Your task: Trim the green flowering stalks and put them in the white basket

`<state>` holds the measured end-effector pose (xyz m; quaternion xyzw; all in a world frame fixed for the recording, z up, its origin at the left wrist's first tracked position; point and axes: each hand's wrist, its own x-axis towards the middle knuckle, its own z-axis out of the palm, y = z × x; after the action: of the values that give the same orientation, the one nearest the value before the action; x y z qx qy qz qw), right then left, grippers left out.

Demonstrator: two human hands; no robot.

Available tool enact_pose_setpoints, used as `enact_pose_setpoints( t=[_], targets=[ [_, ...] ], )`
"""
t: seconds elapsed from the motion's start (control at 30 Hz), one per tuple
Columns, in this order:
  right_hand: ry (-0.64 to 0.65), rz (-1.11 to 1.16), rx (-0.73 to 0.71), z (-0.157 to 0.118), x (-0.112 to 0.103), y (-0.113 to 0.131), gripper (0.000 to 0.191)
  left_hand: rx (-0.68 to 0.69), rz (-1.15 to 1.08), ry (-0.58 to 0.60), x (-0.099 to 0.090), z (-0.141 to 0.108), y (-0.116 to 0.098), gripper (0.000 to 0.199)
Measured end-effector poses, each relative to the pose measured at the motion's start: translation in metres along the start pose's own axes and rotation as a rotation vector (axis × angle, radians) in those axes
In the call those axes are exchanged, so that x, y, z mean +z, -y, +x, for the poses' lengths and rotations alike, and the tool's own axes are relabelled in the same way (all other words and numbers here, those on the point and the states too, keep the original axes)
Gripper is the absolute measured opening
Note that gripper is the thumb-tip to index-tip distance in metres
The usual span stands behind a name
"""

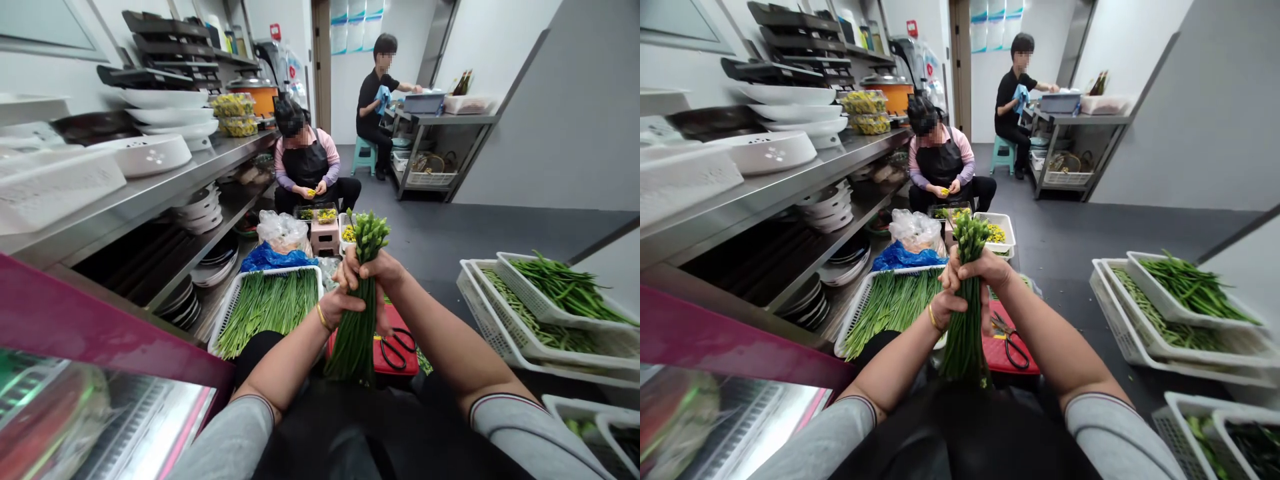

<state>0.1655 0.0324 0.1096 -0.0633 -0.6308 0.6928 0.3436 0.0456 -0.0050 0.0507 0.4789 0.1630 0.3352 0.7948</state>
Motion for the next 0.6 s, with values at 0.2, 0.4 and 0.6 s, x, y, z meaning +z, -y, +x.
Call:
enact_pose_setpoints(
  t=[0.2,0.4,0.6],
  targets=[
    [-0.6,-0.295,-0.053,-0.039,-0.034,0.033,0.058,-0.003,0.049,-0.024,0.002,-0.011,-0.008,0.043],
    [-0.721,-1.084,-0.275,-0.047,-0.014,0.096,0.061,-0.084,0.143,-0.118,0.004,-0.016,-0.004,0.043],
    [-0.16,-1.347,0.106,0.001,0.005,0.1,0.045,-0.081,0.094,-0.021,0.007,-0.013,0.002,0.046]
  ],
)
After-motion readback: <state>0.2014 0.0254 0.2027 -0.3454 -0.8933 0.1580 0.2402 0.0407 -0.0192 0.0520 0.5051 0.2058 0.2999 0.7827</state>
